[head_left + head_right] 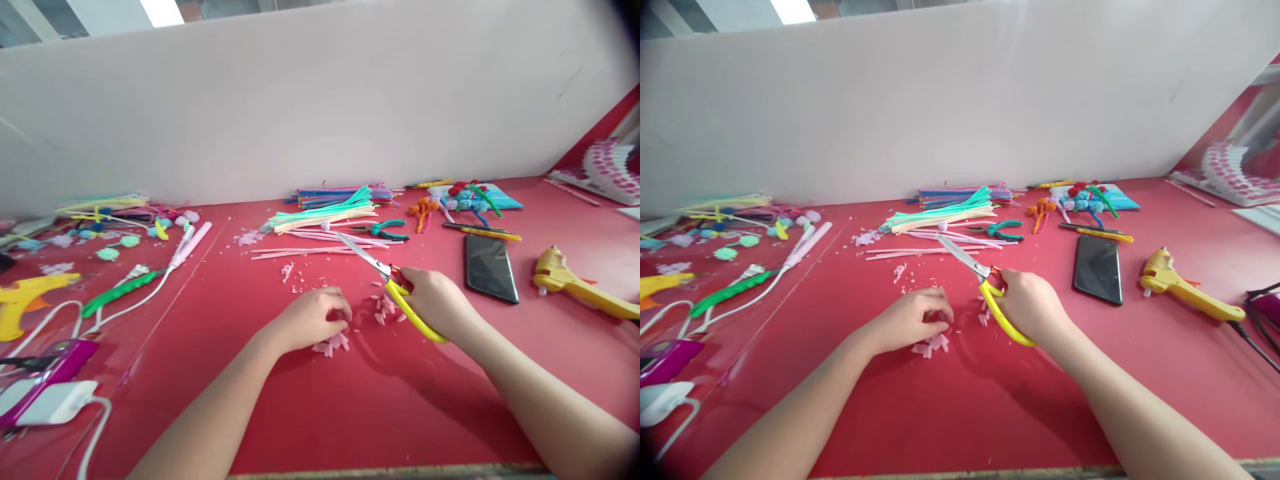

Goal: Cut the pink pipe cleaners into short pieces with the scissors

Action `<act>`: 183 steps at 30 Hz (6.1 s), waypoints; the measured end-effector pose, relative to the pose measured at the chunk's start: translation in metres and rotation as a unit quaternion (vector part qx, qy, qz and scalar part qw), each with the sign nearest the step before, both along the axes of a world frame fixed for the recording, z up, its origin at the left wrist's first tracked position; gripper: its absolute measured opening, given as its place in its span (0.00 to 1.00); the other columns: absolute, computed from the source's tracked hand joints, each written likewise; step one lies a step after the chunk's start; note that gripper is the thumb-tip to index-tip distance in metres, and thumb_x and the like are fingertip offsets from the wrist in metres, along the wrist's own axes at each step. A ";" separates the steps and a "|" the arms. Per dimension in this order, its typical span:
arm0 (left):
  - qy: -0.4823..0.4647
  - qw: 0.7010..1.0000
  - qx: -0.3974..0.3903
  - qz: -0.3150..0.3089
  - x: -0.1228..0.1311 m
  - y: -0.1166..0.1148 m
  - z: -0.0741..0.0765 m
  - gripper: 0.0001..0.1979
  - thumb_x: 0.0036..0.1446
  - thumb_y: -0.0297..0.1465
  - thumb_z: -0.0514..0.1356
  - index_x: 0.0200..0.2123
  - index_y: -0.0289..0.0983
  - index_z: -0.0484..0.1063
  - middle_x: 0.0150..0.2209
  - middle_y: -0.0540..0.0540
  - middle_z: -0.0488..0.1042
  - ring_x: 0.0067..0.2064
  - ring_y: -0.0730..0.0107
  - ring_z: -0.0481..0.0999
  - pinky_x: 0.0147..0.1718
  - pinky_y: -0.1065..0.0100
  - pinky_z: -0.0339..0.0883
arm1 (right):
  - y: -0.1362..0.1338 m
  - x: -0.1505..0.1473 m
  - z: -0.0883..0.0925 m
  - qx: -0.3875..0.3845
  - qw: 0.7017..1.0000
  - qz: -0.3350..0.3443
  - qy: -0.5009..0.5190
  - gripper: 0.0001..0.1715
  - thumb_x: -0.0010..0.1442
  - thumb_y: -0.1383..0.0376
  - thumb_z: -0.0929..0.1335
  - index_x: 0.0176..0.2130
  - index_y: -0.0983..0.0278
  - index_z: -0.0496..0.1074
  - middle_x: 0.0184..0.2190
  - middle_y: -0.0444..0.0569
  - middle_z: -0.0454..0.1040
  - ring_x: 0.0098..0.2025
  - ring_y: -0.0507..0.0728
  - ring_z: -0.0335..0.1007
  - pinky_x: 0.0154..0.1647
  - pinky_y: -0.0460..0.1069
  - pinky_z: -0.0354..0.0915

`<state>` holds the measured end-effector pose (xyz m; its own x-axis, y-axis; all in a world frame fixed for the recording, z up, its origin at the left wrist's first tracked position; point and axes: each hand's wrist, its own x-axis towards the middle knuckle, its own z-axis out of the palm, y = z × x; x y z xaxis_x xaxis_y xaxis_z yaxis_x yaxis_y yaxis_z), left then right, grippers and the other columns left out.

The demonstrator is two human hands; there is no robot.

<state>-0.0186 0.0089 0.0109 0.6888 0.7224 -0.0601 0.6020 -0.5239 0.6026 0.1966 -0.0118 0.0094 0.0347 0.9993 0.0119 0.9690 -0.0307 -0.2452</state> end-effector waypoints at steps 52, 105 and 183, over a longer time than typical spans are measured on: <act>0.053 0.916 0.327 0.225 -0.016 0.038 -0.034 0.13 0.52 0.32 0.51 0.42 0.37 0.65 0.47 0.39 0.61 0.51 0.58 0.60 0.50 0.57 0.51 | -0.006 -0.013 -0.010 0.004 0.998 0.048 0.040 0.13 0.51 0.57 0.59 0.26 0.63 0.65 0.21 0.46 0.68 0.20 0.50 0.58 0.20 0.44 0.43; -0.023 0.944 0.168 0.284 -0.018 0.029 -0.019 0.17 0.49 0.27 0.51 0.45 0.41 0.62 0.30 0.48 0.70 0.31 0.69 0.69 0.31 0.68 0.59 | -0.016 -0.022 -0.002 0.004 0.953 0.038 0.301 0.06 0.45 0.63 0.60 0.21 0.63 0.58 0.15 0.39 0.60 0.18 0.47 0.57 0.18 0.42 0.49; -0.533 0.796 -0.123 0.260 0.005 0.002 -0.003 0.06 0.48 0.31 0.57 0.27 0.34 0.69 0.22 0.51 0.65 0.25 0.79 0.61 0.24 0.75 0.56 | -0.016 -0.020 -0.017 0.097 0.987 0.116 -0.058 0.18 0.53 0.51 0.56 0.25 0.61 0.56 0.14 0.42 0.62 0.16 0.50 0.56 0.18 0.44 0.40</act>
<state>-0.0132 0.0112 0.0083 0.0547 0.9831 0.1747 -0.2229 -0.1585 0.9619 0.1764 -0.0282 -0.0079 -0.2076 0.9589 0.1935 0.9664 0.2316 -0.1111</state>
